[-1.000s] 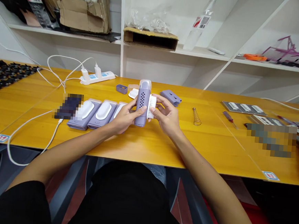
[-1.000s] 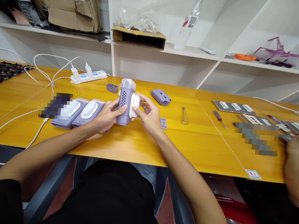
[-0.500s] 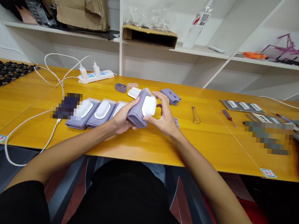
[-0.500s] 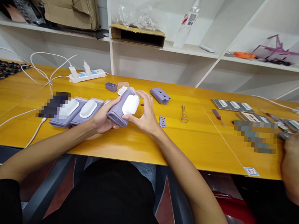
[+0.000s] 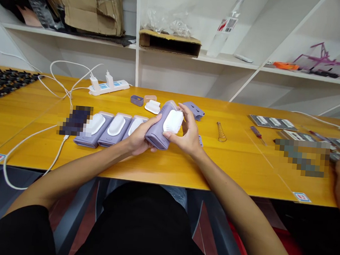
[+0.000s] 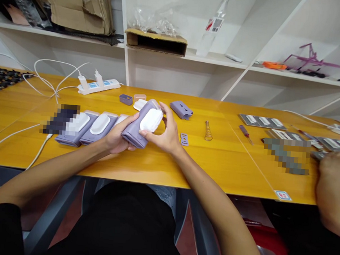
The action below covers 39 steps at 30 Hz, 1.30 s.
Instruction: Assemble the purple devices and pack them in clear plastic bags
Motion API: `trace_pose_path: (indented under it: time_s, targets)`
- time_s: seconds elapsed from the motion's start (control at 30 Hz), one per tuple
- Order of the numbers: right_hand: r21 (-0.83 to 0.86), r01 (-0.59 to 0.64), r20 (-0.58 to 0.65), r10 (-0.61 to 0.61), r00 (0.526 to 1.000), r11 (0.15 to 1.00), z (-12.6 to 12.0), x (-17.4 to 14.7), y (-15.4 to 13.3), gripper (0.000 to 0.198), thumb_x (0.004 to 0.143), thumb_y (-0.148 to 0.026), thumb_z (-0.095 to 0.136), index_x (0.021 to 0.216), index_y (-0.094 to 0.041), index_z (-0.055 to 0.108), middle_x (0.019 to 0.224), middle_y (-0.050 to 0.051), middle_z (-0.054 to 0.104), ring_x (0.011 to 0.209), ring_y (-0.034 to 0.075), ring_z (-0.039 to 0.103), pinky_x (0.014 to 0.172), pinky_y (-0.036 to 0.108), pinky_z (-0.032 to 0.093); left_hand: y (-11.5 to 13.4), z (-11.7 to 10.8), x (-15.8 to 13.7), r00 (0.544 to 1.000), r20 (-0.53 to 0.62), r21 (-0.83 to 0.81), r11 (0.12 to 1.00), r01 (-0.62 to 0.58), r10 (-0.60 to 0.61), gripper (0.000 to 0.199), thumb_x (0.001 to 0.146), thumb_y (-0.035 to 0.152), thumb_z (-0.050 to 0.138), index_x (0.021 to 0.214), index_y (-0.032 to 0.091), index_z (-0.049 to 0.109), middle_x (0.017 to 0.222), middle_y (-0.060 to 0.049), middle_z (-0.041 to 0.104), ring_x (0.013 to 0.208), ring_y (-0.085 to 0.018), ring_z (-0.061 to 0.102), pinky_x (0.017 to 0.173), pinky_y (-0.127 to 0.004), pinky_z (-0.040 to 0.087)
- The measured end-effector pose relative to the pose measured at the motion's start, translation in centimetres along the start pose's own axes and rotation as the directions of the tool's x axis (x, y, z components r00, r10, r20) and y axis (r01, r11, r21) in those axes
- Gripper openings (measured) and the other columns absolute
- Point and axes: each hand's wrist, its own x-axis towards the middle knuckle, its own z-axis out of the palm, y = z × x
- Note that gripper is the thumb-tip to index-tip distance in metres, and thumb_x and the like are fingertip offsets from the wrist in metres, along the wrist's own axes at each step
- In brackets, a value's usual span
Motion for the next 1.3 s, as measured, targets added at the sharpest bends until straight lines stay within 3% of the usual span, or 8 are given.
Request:
trace_pose_path:
  time_s: [0.23, 0.4, 0.8, 0.97, 1.07, 1.13, 1.2, 1.3]
  targets:
    - [0.006, 0.005, -0.022, -0.005, 1.000, 1.000, 0.0, 0.0, 0.0, 0.126, 0.068, -0.088, 0.100, 0.172, -0.038, 0.049, 0.176, 0.014, 0.056, 0.165, 0.045, 0.054, 0.136, 0.063, 0.048, 0.1, -0.3, 0.1, 1.000, 0.026, 0.016, 1.000, -0.011, 0.010, 0.059, 0.112, 0.069, 0.065, 0.127, 0.014, 0.080, 0.077, -0.005, 0.077, 0.053, -0.016, 0.066, 0.037, -0.023, 0.045]
    - [0.027, 0.018, 0.022, -0.019, 1.000, 0.999, -0.7, 0.8, 0.4, 0.136, 0.061, -0.101, 0.094, 0.172, -0.037, 0.050, 0.177, 0.016, 0.055, 0.170, 0.046, 0.048, 0.139, 0.063, 0.046, 0.1, -0.4, -0.1, 0.990, 0.132, 0.065, 0.996, -0.056, 0.047, 0.076, 0.109, 0.081, 0.061, 0.140, 0.014, 0.076, 0.098, -0.016, 0.087, 0.079, -0.028, 0.085, 0.043, -0.024, 0.052]
    - [0.126, 0.006, -0.024, -0.003, 1.000, 0.992, -2.3, 1.7, -0.5, 0.069, 0.099, -0.086, 0.073, 0.152, -0.043, 0.069, 0.158, 0.010, 0.072, 0.143, 0.038, 0.071, 0.117, 0.063, 0.063, 0.0, -0.3, -0.2, 0.984, 0.171, 0.026, 0.998, -0.049, 0.044, 0.071, 0.108, 0.060, 0.071, 0.164, 0.018, 0.062, 0.136, -0.023, 0.084, 0.107, -0.040, 0.090, 0.044, -0.028, 0.061]
    - [0.172, -0.036, -0.044, 0.044, 0.998, 0.984, -2.6, 2.0, -0.1, 0.066, 0.097, -0.088, 0.074, 0.142, -0.039, 0.075, 0.140, 0.011, 0.079, 0.127, 0.037, 0.078, 0.106, 0.061, 0.068, -0.3, -0.1, -0.4, 0.989, 0.128, 0.063, 0.994, -0.087, 0.078, 0.081, 0.102, 0.057, 0.082, 0.169, 0.023, 0.051, 0.140, -0.021, 0.082, 0.105, -0.041, 0.090, 0.044, -0.030, 0.063]
    - [0.149, -0.031, -0.009, 0.033, 0.999, 0.988, -2.6, 1.8, -0.3, 0.074, 0.094, -0.090, 0.075, 0.149, -0.040, 0.073, 0.149, 0.011, 0.076, 0.132, 0.037, 0.075, 0.107, 0.058, 0.068, -1.0, 0.1, -0.6, 0.985, 0.063, 0.178, 0.969, -0.172, 0.163, 0.091, 0.097, 0.057, 0.089, 0.172, 0.026, 0.047, 0.139, -0.020, 0.081, 0.103, -0.040, 0.089, 0.045, -0.030, 0.063]
    - [0.124, -0.020, 0.055, 0.014, 0.998, 0.992, -2.5, 1.5, -0.5, 0.086, 0.092, -0.092, 0.076, 0.160, -0.041, 0.066, 0.164, 0.010, 0.069, 0.142, 0.038, 0.071, 0.112, 0.057, 0.067, -1.6, 0.1, -0.6, 0.967, 0.017, 0.299, 0.922, -0.246, 0.252, 0.093, 0.097, 0.058, 0.089, 0.175, 0.030, 0.046, 0.146, -0.019, 0.079, 0.109, -0.039, 0.087, 0.056, -0.035, 0.069]
    - [0.118, -0.008, 0.133, -0.008, 0.991, 0.993, -2.3, 1.3, -0.6, 0.101, 0.090, -0.093, 0.077, 0.174, -0.042, 0.053, 0.178, 0.010, 0.058, 0.154, 0.040, 0.064, 0.118, 0.058, 0.064, -2.2, -0.1, -0.3, 0.924, 0.013, 0.426, 0.833, -0.352, 0.383, 0.093, 0.100, 0.058, 0.087, 0.178, 0.033, 0.043, 0.159, -0.018, 0.073, 0.128, -0.041, 0.081, 0.084, -0.047, 0.076]
    - [0.134, 0.033, 0.198, -0.060, 0.978, 0.990, -1.9, 1.1, -0.5, 0.120, 0.090, -0.092, 0.079, 0.186, -0.039, 0.032, 0.188, 0.012, 0.047, 0.168, 0.043, 0.051, 0.129, 0.060, 0.056, -2.9, -0.9, 0.5, 0.807, 0.140, 0.580, 0.613, -0.536, 0.573, 0.098, 0.103, 0.057, 0.085, 0.184, 0.034, 0.034, 0.179, -0.015, 0.056, 0.163, -0.042, 0.057, 0.133, -0.062, 0.053]
